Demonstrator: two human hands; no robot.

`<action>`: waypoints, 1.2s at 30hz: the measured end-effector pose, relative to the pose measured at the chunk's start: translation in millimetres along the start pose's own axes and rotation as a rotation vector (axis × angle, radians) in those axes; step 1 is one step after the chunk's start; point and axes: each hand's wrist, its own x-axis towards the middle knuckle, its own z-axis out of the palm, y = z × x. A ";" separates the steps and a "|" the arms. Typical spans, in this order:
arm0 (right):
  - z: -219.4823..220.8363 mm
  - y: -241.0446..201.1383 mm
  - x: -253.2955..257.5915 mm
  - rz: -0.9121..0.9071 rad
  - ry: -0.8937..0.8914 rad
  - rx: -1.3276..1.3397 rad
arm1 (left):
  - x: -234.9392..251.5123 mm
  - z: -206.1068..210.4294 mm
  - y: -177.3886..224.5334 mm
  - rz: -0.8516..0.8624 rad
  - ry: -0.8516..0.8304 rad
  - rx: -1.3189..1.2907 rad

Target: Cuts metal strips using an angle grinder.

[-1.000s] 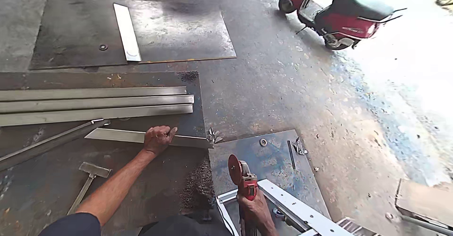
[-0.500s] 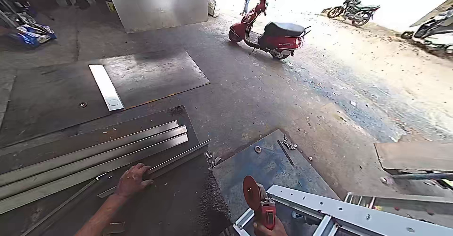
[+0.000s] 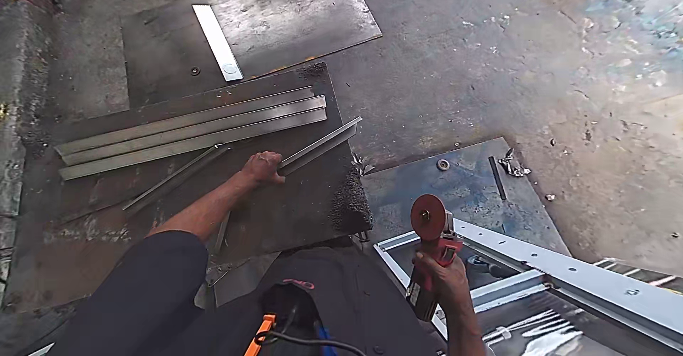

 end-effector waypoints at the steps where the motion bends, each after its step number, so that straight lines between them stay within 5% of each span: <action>1: -3.7 4.9 -0.3 0.002 -0.008 -0.001 | -8.5 3.5 14.8 -0.028 -0.020 -0.026; 7: -19.2 21.7 13.5 0.041 -0.034 0.031 | -34.7 37.4 84.5 -0.117 -0.001 -0.196; 14: -19.1 3.3 47.2 0.044 -0.050 -0.011 | -38.4 60.9 107.6 -0.178 0.060 -0.209; 19: -0.7 -29.5 79.1 0.016 -0.071 -0.097 | 15.6 62.1 100.9 -0.069 0.271 -0.353; 25: 40.3 -83.1 126.2 0.020 -0.112 -0.196 | 91.7 65.2 120.2 -0.023 0.310 -0.470; 36: 112.2 -143.3 214.7 -0.041 -0.224 -0.379 | 118.9 68.3 122.0 -0.059 0.452 -0.396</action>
